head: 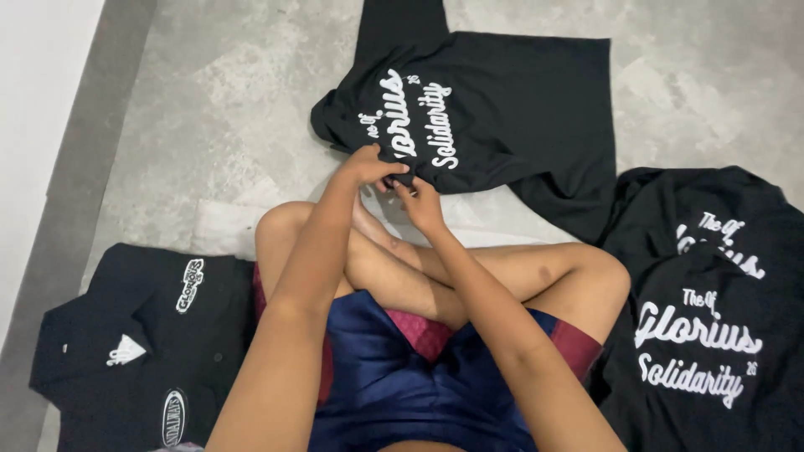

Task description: Folding a black shirt into a neat rectangle while sitting on the floor.

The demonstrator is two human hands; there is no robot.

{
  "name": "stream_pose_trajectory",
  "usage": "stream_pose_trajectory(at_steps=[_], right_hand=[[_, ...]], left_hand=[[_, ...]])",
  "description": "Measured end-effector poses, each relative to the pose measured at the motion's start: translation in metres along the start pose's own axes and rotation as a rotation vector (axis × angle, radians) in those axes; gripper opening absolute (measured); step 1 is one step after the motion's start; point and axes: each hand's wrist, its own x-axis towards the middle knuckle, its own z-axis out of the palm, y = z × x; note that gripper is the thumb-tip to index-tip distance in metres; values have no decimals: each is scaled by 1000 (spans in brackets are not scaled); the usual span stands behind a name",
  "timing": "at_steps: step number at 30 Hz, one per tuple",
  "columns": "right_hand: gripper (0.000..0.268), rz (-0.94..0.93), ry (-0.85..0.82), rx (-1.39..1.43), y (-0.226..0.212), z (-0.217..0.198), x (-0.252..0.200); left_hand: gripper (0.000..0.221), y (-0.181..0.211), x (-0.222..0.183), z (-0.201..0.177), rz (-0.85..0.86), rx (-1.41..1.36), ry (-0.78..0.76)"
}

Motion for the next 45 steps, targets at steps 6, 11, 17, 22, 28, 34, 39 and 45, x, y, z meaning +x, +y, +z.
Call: stream_pose_trajectory(at_steps=[6, 11, 17, 22, 28, 34, 39, 45], right_hand=[[15, 12, 73, -354, -16, -5, -1], [32, -49, -116, -312, -45, -24, -10], [44, -177, -250, -439, -94, -63, -30], [40, -214, -243, -567, -113, -102, -25], [31, -287, -117, -598, -147, -135, -35], [28, -263, -135, -647, -126, -144, -12], [33, -154, -231, -641, -65, -131, 7], [37, 14, -397, -750, 3, -99, 34]], left_hand=[[82, -19, 9, 21, -10, 41, 144], [81, -18, 2, 14, -2, 178, 204], [86, -16, 4, -6, 29, 328, 183], [84, 29, -32, -12, 30, 484, 81], [64, 52, -53, -5, -313, 633, 25], [68, 47, -27, -10, -260, 771, -65], [65, -9, 23, -14, -382, 758, -37], [63, 2, -17, -15, -563, 741, -43]])
